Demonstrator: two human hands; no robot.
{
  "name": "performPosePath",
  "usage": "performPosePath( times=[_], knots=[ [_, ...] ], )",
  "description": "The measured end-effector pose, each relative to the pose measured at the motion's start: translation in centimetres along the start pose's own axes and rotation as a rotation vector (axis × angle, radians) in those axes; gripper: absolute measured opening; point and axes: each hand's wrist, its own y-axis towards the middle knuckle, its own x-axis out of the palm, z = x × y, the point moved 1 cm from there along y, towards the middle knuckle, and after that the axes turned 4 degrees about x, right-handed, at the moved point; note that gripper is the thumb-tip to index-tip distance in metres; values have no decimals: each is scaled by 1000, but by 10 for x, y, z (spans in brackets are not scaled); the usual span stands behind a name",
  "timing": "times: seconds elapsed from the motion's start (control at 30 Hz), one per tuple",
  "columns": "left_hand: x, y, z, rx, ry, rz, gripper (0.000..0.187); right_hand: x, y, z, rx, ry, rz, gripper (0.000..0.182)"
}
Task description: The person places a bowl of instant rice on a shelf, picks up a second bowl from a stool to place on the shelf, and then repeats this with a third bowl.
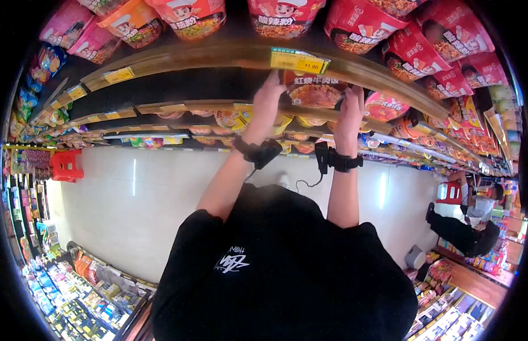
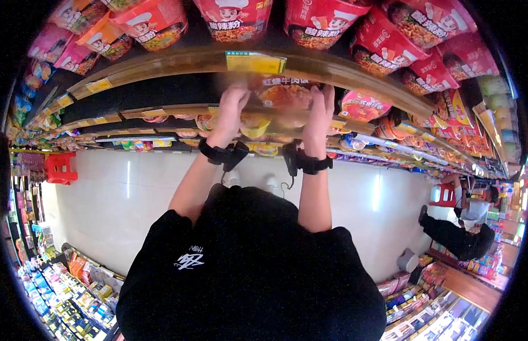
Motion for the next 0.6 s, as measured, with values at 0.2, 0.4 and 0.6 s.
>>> performPosePath(
  times=[0.2,0.4,0.6],
  knots=[
    [-36,-8,17,118,-220,29,57,35,-21,11,-56,15,-83,56],
    [-83,2,44,154,-123,203,46,69,-30,52,46,73,-194,63],
    [-118,12,20,48,-192,269,40,83,-25,64,105,91,-279,65]
  ],
)
